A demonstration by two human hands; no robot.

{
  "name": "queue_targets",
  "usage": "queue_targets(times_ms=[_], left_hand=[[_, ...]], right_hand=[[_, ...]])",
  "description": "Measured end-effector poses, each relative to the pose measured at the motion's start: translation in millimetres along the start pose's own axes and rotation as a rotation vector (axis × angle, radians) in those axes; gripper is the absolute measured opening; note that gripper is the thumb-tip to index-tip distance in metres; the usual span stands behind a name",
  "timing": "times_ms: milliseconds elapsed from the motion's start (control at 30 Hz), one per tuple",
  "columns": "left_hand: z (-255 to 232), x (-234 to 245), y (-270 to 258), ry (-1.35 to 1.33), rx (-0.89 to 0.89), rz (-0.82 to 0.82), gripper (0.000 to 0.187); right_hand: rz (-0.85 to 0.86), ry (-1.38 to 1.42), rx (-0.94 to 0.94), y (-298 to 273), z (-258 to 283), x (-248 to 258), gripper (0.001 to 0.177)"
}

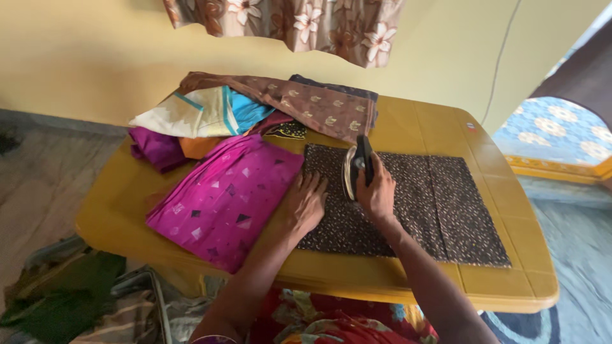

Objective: The person irons a pink patterned cloth on a yellow table, smoothing it with their hands and using an electric iron. They then switch to a dark patterned cloth and continue ironing it in the same manner.

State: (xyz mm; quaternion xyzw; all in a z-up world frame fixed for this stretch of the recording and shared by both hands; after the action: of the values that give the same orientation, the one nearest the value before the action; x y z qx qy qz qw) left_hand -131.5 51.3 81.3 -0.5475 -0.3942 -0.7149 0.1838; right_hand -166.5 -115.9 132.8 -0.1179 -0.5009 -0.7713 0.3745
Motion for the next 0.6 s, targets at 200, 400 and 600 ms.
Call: queue_targets(times_ms=[200, 400, 600], left_hand=[[-9.6, -55.9, 34.0, -0.013, 0.116, 0.39, 0.05], [-34.8, -80.2, 46.8, -0.437, 0.105, 0.28, 0.061], [-40.1, -67.4, 38.8, -0.306, 0.067, 0.274, 0.064]], right_hand=[[0.094, 0.028, -0.05, -5.2, -8.0, 11.0, 0.046], [0.132, 0.023, -0.175, -67.7, -7.7, 86.4, 0.049], [0.031, -0.083, -0.195, -92.5, -15.7, 134.2, 0.047]])
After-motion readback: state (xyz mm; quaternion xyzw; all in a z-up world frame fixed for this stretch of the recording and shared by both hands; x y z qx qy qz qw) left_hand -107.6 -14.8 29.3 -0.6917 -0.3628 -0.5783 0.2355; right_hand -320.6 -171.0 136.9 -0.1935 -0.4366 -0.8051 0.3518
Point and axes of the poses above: each hand's wrist, its own y-axis towards the middle knuckle, its own x-axis out of the back of the hand, z = x × y, the point moved 7 cm from there along y, towards the middle knuckle, and after that the axes turned 2 degrees about z, right-handed, at the moved point
